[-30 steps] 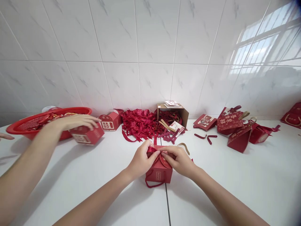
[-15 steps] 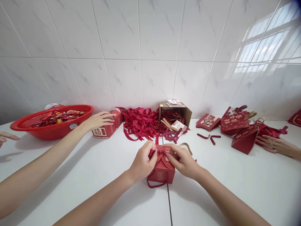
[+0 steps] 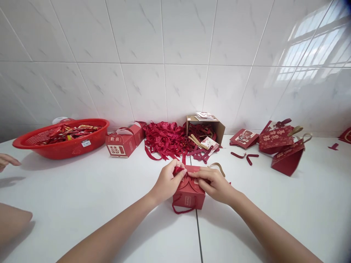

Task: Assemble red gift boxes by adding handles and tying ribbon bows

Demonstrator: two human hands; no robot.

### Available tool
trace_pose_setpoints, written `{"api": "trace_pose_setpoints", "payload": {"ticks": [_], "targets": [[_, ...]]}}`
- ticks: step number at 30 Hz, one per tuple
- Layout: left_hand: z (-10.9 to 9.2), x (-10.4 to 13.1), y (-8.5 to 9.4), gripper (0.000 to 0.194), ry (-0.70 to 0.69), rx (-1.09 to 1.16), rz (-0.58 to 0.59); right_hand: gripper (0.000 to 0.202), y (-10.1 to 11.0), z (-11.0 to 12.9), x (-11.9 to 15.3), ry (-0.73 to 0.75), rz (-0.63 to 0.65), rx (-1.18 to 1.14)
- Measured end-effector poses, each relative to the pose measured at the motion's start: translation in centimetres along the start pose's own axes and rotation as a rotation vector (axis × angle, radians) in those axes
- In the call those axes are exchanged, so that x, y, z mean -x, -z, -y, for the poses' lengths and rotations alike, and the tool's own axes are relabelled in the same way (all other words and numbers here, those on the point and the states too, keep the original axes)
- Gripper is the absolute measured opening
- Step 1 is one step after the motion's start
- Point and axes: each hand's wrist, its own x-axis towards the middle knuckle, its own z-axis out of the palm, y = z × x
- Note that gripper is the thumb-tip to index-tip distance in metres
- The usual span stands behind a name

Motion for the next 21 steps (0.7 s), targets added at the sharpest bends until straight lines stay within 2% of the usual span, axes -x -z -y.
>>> {"api": "trace_pose_setpoints", "payload": {"ticks": [14,21], "targets": [[-0.20,0.10,-0.44,0.008,0.037,-0.015,-0.111,0.040,-0.19,-0.06,0.39,0.030,-0.014,0.034],[0.18,-0.01,-0.18,0.014,0.057,-0.045,-0.130,0.057,0.25,0.62,0.04,0.009,0.064,0.064]]}}
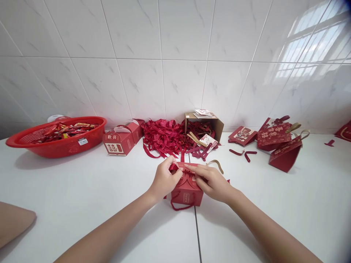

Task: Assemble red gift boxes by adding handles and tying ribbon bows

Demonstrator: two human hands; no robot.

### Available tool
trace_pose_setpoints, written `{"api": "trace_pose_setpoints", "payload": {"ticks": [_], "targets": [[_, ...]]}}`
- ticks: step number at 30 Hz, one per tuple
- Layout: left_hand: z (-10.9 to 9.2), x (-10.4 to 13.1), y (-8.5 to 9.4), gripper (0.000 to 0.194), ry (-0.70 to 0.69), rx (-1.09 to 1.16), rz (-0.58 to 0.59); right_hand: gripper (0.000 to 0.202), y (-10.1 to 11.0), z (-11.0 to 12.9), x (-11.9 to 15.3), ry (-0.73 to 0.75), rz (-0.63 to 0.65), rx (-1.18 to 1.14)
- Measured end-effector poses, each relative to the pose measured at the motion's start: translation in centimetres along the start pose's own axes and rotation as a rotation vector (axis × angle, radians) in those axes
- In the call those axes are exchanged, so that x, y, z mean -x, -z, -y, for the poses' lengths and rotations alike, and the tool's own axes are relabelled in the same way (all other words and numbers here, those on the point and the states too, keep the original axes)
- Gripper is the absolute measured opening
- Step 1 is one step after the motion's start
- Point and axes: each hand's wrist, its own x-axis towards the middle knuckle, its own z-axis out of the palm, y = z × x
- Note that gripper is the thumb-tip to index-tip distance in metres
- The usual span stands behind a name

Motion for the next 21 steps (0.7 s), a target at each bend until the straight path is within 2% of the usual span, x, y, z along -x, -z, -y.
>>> {"api": "trace_pose_setpoints", "payload": {"ticks": [3,12,21], "targets": [[0.1,0.0,0.0,0.016,-0.003,0.006,0.000,0.053,0.0,0.0,0.0,-0.008,0.005,0.001],[0.6,0.2,-0.1,0.021,-0.029,0.091,0.048,0.040,-1.0,-0.9,0.2,0.015,-0.120,-0.059],[0.5,0.4,-0.1,0.015,-0.028,0.082,0.023,0.038,-0.3,-1.0,0.2,-0.015,-0.083,-0.157]]}}
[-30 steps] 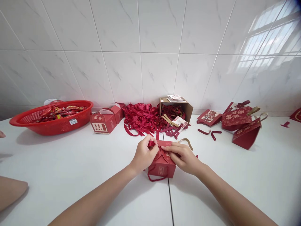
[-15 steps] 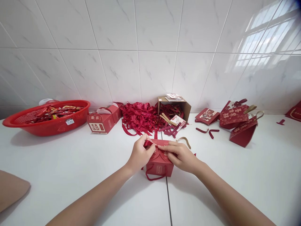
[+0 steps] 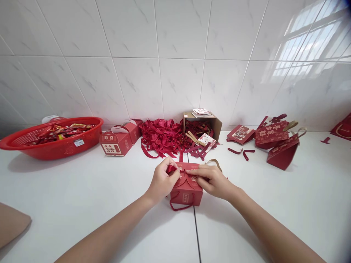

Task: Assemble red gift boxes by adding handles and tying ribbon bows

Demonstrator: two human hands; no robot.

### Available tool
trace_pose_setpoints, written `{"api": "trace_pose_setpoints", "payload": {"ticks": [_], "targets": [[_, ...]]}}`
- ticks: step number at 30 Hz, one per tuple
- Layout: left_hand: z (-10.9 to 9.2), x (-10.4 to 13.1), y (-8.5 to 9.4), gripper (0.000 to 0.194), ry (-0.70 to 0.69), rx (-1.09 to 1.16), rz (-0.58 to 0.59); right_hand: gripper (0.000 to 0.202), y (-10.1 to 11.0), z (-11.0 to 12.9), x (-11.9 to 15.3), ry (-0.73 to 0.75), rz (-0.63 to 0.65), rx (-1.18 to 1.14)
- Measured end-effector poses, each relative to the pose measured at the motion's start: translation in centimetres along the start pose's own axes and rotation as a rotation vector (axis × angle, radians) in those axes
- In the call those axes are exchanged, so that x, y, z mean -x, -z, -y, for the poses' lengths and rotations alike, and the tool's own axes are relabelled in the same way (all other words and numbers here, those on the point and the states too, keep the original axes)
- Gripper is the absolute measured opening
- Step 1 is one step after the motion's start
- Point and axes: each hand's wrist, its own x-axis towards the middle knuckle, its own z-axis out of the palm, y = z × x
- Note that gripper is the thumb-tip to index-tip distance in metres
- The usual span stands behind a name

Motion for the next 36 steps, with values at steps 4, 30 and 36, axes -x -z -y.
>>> {"api": "trace_pose_setpoints", "payload": {"ticks": [4,30,36], "targets": [[0.2,0.1,0.3,0.020,-0.009,-0.036,-0.012,0.031,0.3,0.1,0.4,-0.158,-0.017,-0.060],[-1.3,2.8,5.9,0.041,0.295,-0.566,0.646,0.041,6.2,1.6,2.7,-0.639,0.356,-0.212],[-0.1,1.8,5.4,0.051,0.380,-0.184,0.557,0.041,4.8,0.3,3.5,-0.786,0.242,-0.460]]}}
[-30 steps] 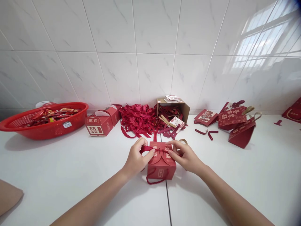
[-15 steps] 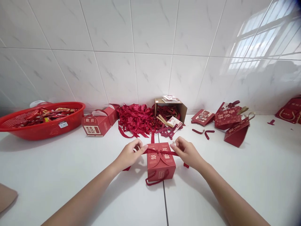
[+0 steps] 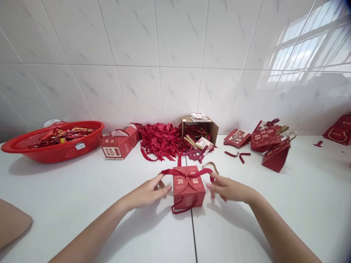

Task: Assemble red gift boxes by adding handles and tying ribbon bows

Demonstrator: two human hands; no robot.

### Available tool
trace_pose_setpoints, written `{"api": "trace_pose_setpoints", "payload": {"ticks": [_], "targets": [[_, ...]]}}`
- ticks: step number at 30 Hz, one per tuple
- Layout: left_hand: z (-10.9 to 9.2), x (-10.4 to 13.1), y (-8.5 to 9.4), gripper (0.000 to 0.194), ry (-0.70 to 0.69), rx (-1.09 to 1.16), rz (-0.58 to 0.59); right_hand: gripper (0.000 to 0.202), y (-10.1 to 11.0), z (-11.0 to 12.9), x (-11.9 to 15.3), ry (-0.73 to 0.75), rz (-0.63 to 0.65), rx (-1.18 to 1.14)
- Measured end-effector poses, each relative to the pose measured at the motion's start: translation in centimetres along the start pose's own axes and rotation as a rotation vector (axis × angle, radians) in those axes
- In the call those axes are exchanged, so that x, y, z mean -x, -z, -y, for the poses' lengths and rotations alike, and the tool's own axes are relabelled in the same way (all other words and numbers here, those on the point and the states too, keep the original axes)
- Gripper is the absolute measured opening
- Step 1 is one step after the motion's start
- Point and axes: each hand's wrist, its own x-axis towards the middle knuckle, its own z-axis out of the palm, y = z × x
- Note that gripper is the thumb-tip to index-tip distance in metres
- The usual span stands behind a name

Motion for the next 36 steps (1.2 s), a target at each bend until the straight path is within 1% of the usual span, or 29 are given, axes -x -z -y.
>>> {"api": "trace_pose_setpoints", "payload": {"ticks": [2,4,5,6,9,12,15,17,20,23,26,29,31,32,34,35,36], "targets": [[-0.3,-0.9,0.6,0.047,-0.039,0.307,-0.137,0.046,0.1,-0.3,-0.6,0.090,-0.159,-0.091],[-0.9,-1.6,1.2,0.042,-0.085,0.517,-0.287,0.050,0.3,-0.2,-1.3,0.182,-0.311,-0.199],[-1.5,-1.8,1.5,0.041,-0.118,0.571,-0.343,0.052,0.4,0.0,-1.7,0.226,-0.380,-0.251],[-2.1,-2.0,1.8,0.041,-0.153,0.597,-0.377,0.053,0.5,0.3,-2.0,0.267,-0.442,-0.296],[-4.5,-2.3,2.4,0.040,-0.248,0.623,-0.409,0.050,1.0,2.0,-2.5,0.382,-0.569,-0.377],[-7.5,-2.0,2.7,0.035,-0.335,0.579,-0.400,0.043,1.4,4.7,-2.2,0.502,-0.618,-0.376],[-10.2,-1.7,2.5,0.027,-0.446,0.440,-0.400,0.038,1.3,7.7,-1.4,0.598,-0.598,-0.310],[-11.5,-1.6,2.4,0.025,-0.500,0.366,-0.389,0.033,0.9,9.5,-0.9,0.642,-0.574,-0.263],[-12.7,-1.8,2.3,0.030,-0.525,0.329,-0.351,0.032,0.3,11.6,-0.5,0.713,-0.508,-0.220],[-13.2,-2.3,2.3,0.036,-0.537,0.361,-0.290,0.031,-0.3,13.2,-0.5,0.779,-0.386,-0.162],[-13.3,-2.7,2.4,0.038,-0.539,0.395,-0.230,0.029,-0.5,14.0,-0.8,0.803,-0.285,-0.163],[-13.0,-2.6,2.6,0.041,-0.556,0.382,-0.247,0.028,0.2,13.8,-0.7,0.786,-0.273,-0.208],[-12.2,-2.3,2.7,0.043,-0.509,0.287,-0.309,0.028,1.4,13.1,0.1,0.725,-0.308,-0.157],[-11.5,-2.0,2.7,0.043,-0.467,0.195,-0.361,0.028,2.1,12.6,0.6,0.669,-0.330,-0.073],[-9.7,-1.7,2.7,0.041,-0.381,-0.048,-0.460,0.028,3.6,11.5,1.9,0.515,-0.372,0.219],[-8.7,-1.5,2.5,0.038,-0.357,-0.160,-0.472,0.028,4.3,10.9,2.6,0.433,-0.380,0.401],[-7.7,-1.5,2.3,0.035,-0.340,-0.246,-0.444,0.027,4.7,10.4,3.1,0.366,-0.395,0.572]]}}
